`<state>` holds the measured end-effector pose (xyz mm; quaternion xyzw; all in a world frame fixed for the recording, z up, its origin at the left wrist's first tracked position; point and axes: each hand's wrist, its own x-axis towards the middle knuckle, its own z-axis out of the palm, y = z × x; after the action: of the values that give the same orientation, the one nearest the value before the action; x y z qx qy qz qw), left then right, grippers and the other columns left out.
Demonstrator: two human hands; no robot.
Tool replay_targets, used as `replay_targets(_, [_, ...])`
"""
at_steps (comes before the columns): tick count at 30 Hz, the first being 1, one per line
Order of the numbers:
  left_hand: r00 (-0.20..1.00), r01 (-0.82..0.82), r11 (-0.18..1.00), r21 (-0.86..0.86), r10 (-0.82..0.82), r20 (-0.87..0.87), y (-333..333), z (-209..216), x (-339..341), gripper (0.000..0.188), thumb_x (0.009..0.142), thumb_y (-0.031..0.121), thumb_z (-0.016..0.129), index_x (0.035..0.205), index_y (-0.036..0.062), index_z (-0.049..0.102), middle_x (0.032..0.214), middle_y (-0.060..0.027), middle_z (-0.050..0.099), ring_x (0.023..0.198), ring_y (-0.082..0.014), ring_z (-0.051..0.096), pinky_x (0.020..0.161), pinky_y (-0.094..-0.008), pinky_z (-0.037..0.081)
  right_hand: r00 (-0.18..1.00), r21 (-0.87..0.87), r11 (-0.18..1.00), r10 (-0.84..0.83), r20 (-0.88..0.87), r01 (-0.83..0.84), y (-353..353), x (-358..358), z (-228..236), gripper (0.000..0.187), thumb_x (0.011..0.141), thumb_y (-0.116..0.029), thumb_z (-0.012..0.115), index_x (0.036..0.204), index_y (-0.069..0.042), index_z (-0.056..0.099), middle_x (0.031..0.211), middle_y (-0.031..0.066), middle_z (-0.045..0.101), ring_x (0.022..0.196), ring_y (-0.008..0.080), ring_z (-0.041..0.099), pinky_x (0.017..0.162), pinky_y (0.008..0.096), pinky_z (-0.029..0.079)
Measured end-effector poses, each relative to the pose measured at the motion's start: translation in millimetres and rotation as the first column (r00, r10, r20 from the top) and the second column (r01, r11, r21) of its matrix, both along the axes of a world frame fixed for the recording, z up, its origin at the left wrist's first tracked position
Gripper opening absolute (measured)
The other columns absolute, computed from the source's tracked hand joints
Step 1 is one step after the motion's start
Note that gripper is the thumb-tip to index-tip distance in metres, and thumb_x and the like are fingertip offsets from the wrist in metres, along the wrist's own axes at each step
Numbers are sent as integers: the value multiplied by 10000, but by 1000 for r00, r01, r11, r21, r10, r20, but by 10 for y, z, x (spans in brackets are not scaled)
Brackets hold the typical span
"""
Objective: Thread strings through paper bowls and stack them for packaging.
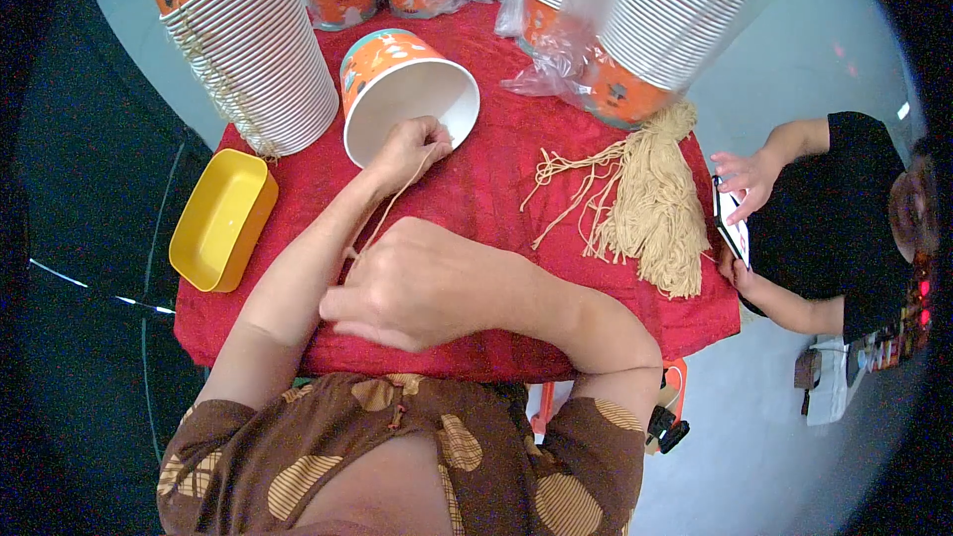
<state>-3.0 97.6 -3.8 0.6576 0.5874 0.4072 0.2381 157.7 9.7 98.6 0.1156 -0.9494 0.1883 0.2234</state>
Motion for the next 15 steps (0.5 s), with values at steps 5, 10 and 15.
replay_targets(5, [981, 100, 992, -78, -85, 173, 23, -66, -57, 118, 793, 78, 637, 822, -36, 628, 779, -214, 655, 728, -282, 646, 680, -392, 494, 898, 94, 915, -358, -256, 392, 477, 18, -76, 130, 814, -175, 637, 740, -72, 606, 608, 96, 589, 550, 299, 604, 512, 386, 487])
replay_targets(10, [998, 57, 996, 68, -58, 11, 75, -99, -22, 99, 811, 67, 623, 810, -31, 612, 794, -195, 653, 790, -295, 650, 719, -394, 495, 564, 6, 564, -825, -25, 825, 1194, 48, -647, 128, 863, -148, 589, 943, -50, 602, 779, 177, 658, 721, 378, 646, 627, 478, 503])
replay_targets(15, [999, 37, 999, 36, -38, 39, 54, -156, -64, 65, 815, 47, 618, 819, -17, 611, 806, -180, 657, 786, -276, 645, 710, -381, 494, 658, -158, 662, -748, -82, 733, 1418, 92, -913, 174, 866, -97, 584, 1028, -35, 593, 794, 198, 659, 747, 366, 664, 649, 441, 524])
